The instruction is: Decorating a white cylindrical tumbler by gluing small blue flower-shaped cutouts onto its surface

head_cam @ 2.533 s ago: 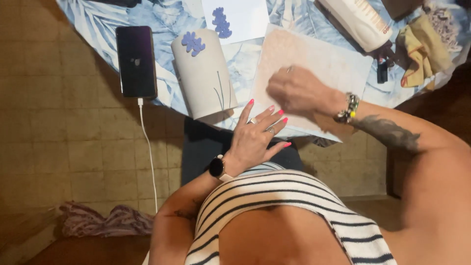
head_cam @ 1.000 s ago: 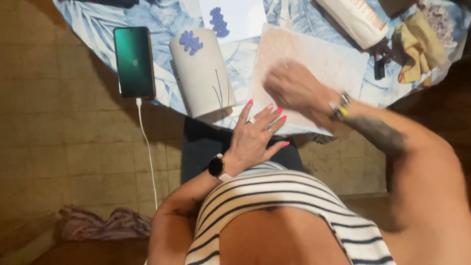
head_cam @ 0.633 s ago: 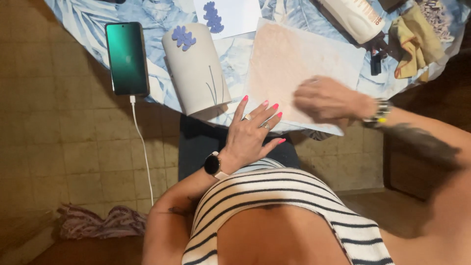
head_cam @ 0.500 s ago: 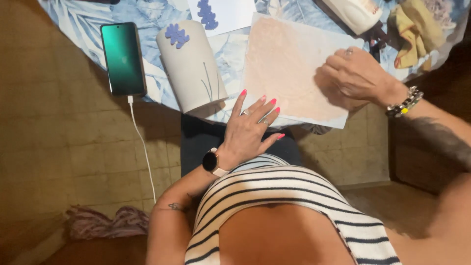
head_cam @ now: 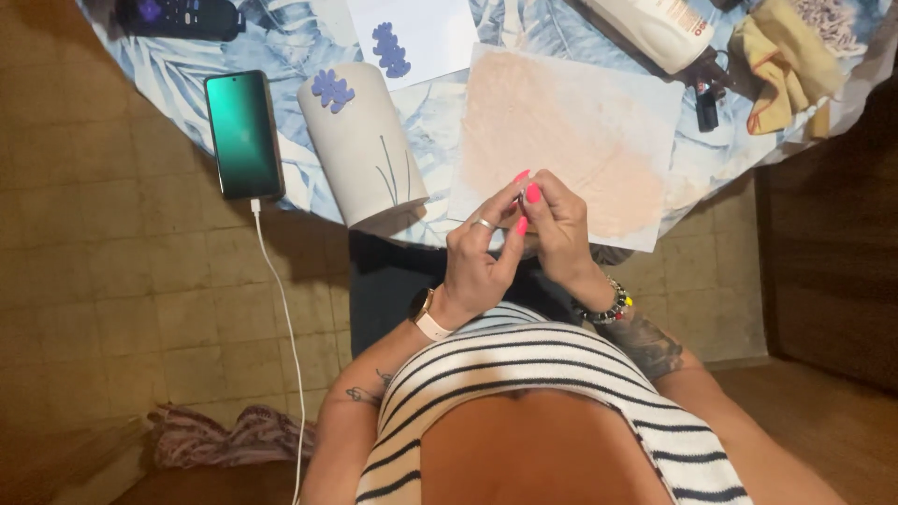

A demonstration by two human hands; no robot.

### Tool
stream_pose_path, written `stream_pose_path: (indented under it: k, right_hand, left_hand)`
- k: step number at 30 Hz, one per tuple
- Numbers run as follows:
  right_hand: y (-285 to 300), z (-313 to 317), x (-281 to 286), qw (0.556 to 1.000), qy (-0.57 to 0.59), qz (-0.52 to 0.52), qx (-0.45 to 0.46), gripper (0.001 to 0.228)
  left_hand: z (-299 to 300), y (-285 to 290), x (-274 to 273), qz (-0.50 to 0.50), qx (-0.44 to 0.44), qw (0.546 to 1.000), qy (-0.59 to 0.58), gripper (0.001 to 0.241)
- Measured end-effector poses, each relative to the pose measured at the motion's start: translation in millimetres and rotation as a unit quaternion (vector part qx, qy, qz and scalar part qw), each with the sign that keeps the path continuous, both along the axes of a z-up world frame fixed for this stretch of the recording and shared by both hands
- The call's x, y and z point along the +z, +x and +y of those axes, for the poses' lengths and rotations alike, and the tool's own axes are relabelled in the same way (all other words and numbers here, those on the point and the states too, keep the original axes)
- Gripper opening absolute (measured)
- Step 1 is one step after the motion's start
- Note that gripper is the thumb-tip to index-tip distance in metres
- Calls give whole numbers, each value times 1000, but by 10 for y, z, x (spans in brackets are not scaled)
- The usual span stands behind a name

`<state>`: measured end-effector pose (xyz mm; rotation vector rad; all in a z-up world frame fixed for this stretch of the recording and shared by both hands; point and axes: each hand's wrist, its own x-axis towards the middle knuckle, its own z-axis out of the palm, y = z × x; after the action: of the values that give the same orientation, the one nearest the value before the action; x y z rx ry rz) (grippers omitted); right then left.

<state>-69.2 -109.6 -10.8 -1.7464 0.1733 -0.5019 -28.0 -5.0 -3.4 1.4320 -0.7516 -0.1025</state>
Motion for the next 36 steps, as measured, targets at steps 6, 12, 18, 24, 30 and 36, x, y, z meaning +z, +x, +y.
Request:
stream_pose_path:
  k: [6, 12, 18, 24, 30, 36]
  right_hand:
    - [-11, 13, -28, 998, -44, 23, -26, 31]
    - [-13, -336, -217, 989, -140, 44, -5, 28]
    - [56, -807, -230, 793, -594, 24, 132, 15]
    - [579, -667, -230, 766, -613, -102, 167, 12]
    - [1072, -693, -129, 703, -653, -112, 259, 20]
    - [378, -1068, -152, 637, -617, -158, 434, 20]
  left_hand:
    - [-18, 10, -80, -22, 7, 1000, 15, 33]
    - [22, 39, -107, -95, 29, 993, 63, 34]
    - [169, 67, -364, -321, 65, 906, 267, 31]
    - [227, 97, -353, -303, 21, 905, 298, 40]
    - [248, 95, -272, -354, 2, 853, 384, 46]
    - [203, 94, -325, -309, 6, 899, 310, 46]
